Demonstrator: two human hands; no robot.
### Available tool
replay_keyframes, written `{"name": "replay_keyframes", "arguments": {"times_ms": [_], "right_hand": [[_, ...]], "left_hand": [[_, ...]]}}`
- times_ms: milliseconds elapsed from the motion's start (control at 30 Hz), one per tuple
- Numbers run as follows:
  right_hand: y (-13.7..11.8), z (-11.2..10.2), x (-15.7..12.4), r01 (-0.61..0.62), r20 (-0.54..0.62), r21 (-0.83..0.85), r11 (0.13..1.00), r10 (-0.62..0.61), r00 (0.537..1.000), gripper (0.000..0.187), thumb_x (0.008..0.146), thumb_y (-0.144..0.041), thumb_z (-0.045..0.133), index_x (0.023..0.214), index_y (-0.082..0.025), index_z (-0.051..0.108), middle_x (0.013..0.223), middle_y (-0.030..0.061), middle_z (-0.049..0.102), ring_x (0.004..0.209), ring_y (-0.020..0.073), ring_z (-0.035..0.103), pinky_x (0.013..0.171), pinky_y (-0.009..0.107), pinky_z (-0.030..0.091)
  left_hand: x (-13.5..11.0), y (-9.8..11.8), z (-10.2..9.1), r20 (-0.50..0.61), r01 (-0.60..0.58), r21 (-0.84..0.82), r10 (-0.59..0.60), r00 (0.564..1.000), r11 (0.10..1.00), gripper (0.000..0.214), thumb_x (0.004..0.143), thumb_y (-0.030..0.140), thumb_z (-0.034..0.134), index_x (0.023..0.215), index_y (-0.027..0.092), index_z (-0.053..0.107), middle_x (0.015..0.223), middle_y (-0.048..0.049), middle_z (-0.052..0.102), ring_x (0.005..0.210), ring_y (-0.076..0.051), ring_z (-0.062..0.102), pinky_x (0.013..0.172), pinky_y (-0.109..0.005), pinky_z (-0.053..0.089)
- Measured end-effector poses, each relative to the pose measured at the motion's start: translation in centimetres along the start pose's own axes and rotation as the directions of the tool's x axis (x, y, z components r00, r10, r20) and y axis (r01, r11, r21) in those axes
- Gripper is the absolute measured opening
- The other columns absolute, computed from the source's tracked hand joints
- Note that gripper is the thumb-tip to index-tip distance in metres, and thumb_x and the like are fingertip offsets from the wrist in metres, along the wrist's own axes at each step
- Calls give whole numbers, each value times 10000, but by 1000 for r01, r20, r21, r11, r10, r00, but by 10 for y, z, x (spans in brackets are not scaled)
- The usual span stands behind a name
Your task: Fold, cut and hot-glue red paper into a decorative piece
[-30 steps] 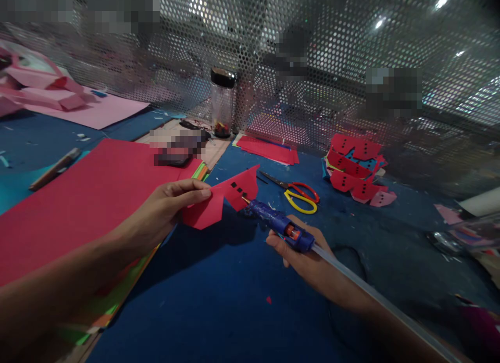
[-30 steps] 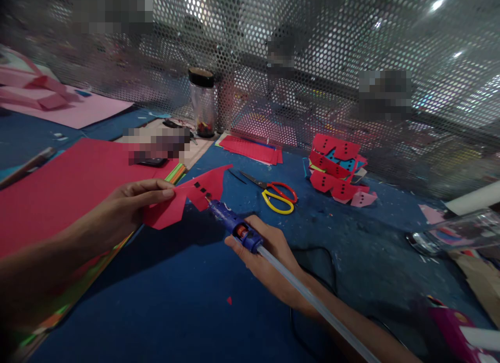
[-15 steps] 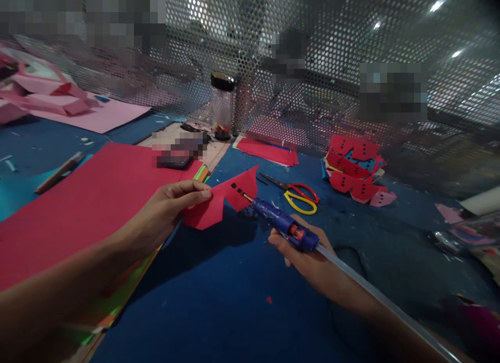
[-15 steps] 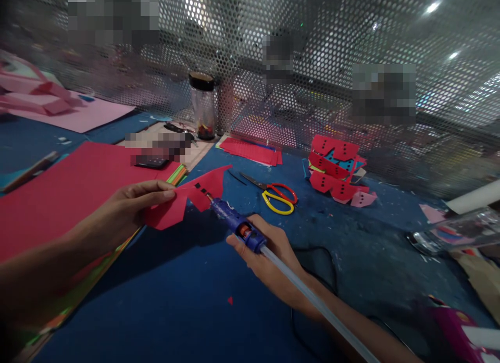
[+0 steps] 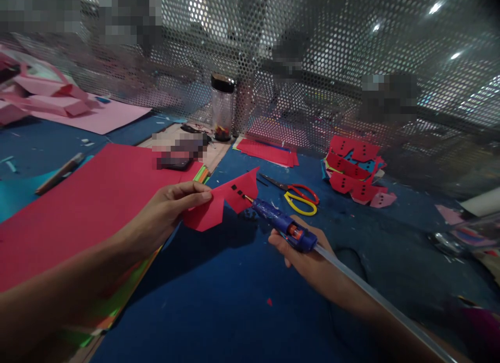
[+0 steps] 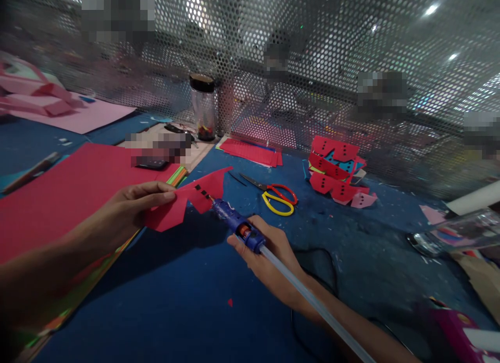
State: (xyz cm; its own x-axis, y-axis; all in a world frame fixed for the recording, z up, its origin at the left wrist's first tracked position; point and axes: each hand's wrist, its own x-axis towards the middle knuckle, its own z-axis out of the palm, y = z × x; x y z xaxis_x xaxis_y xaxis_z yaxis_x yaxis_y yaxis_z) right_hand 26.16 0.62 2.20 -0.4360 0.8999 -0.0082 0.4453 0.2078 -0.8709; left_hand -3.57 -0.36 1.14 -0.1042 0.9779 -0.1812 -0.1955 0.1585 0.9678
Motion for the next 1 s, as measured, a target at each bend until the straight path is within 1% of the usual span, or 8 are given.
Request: {"name": "replay_keyframes", "arguments": {"times_ms": [100, 200, 300, 433, 500, 633, 767, 1000], "right_hand": [[0, 1, -1, 19, 7, -6, 1000, -19, 1000, 318, 940, -532, 658, 878, -226, 593, 654, -46, 561, 558, 106, 547, 503, 223, 439], [0, 1, -1, 13, 12, -9, 1000, -13, 1000, 322, 939, -533, 657, 872, -226, 586, 653, -50, 553, 557, 104, 547, 504, 223, 433], [-1, 1, -1, -9, 13, -13, 1000, 10, 1000, 333, 937, -544, 653, 868, -226, 581, 661, -50, 551, 559, 104, 551, 503, 222, 433], [-1, 1, 0, -7, 24, -11, 1000, 7, 1000, 336, 944, -545, 640, 864, -225, 573, 662, -48, 550, 553, 105, 555, 496, 223, 439], [0, 1, 0, -6, 29, -7, 1000, 6, 1000, 333, 941, -543, 643, 868, -225, 576, 647, -49, 549, 545, 107, 551, 485, 223, 436], [0, 2, 0, -16, -1, -1, 1000, 16, 1000, 335, 925, -550, 659, 871, -228, 584, 651, -46, 561, 536, 104, 543, 476, 220, 446], [-3, 0, 0, -6, 20, -12, 1000, 6, 1000, 331, 930, -541, 653, 845, -231, 575, 628, -49, 556, 531, 106, 550, 476, 219, 454], [-2, 2, -1, -11, -5, -2, 1000, 11, 1000, 327, 921, -550, 661, 877, -231, 606, 644, -44, 573, 528, 106, 548, 478, 222, 459]], "left_hand": [[0, -1, 0, 6, 1, 17, -1, 1000, 1000, 243, 748, 389, 873, 841, 202, 748, 738, 19, 675, 616, -91, 571, 511, -165, 420], [0, -2, -1, 18, -12, 34, 11, 1000, 999, 265, 753, 412, 871, 848, 201, 741, 731, 34, 667, 614, -80, 562, 523, -161, 417], [0, -2, 0, 29, -17, 41, 16, 999, 999, 257, 768, 403, 863, 858, 197, 739, 736, 37, 670, 619, -77, 565, 534, -164, 414], [-1, -2, 0, 43, -16, 29, 15, 999, 999, 234, 780, 387, 851, 854, 195, 739, 737, 25, 684, 614, -90, 575, 535, -182, 418], [-1, -2, 0, 39, -24, 32, 23, 999, 999, 226, 777, 385, 851, 843, 198, 741, 729, 23, 685, 608, -93, 574, 532, -187, 418], [-1, -2, 0, 36, -30, 45, 28, 999, 999, 225, 778, 388, 851, 850, 204, 742, 749, 23, 688, 626, -93, 577, 534, -181, 420], [-1, 0, 0, 36, -36, 51, 34, 999, 998, 228, 783, 392, 846, 850, 200, 741, 744, 22, 675, 622, -90, 569, 527, -180, 412], [-1, 0, 1, 17, -48, 47, 47, 999, 998, 243, 767, 402, 856, 844, 202, 740, 758, 22, 689, 633, -87, 579, 527, -163, 408]]}}
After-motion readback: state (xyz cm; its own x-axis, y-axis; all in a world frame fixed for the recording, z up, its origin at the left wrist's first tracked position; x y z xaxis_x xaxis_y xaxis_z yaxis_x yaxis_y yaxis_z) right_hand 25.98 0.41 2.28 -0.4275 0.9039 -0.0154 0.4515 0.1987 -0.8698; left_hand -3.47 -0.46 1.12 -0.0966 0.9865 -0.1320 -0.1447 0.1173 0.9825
